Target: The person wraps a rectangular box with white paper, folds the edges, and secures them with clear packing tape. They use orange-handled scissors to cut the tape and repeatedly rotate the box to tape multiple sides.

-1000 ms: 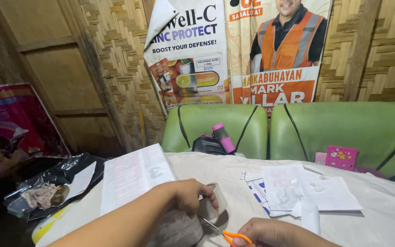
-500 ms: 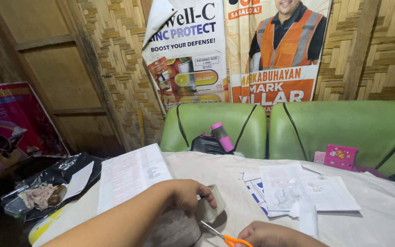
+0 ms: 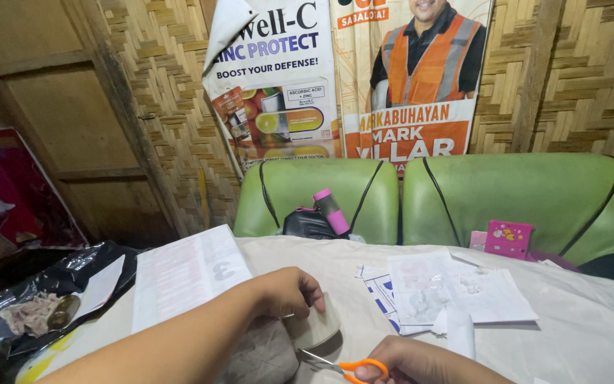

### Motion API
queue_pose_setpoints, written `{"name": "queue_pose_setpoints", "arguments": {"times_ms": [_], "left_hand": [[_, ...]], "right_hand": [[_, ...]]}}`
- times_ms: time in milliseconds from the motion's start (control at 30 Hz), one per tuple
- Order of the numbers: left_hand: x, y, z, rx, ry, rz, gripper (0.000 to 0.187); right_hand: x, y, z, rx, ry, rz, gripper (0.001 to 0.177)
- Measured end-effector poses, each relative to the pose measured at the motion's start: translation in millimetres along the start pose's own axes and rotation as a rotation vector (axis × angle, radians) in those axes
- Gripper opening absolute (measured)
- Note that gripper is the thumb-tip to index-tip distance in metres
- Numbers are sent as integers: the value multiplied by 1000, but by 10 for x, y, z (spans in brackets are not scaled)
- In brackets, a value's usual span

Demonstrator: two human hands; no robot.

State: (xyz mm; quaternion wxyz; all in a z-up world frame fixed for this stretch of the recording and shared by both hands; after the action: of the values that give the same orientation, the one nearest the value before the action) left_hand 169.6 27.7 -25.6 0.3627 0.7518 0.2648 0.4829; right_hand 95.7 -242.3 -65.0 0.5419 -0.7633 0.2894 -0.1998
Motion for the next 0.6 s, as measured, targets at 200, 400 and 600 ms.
{"name": "queue_pose_setpoints", "arguments": {"times_ms": [200, 400, 600], "left_hand": [[-10, 40, 17, 44, -63, -66, 36], [57, 184, -86, 139, -8, -124, 30], [158, 454, -357, -11, 53, -436, 38]], "right_hand": [[-91, -294, 274, -296, -49, -191, 45], [-90, -865, 329, -332, -86, -332, 60], [-75, -1226, 501, -361, -165, -360, 61]]}}
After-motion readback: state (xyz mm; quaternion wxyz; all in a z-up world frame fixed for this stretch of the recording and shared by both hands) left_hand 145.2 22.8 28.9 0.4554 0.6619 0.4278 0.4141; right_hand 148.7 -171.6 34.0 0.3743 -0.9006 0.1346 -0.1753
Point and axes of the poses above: each hand's wrist, its own z-axis towards the middle knuckle, its own x-axis out of the back of the hand, y = z × x, the point moved 5 cm from there along z, towards the middle knuckle, and after that the axes turned 8 degrees about -z, right-handed, at the moved point
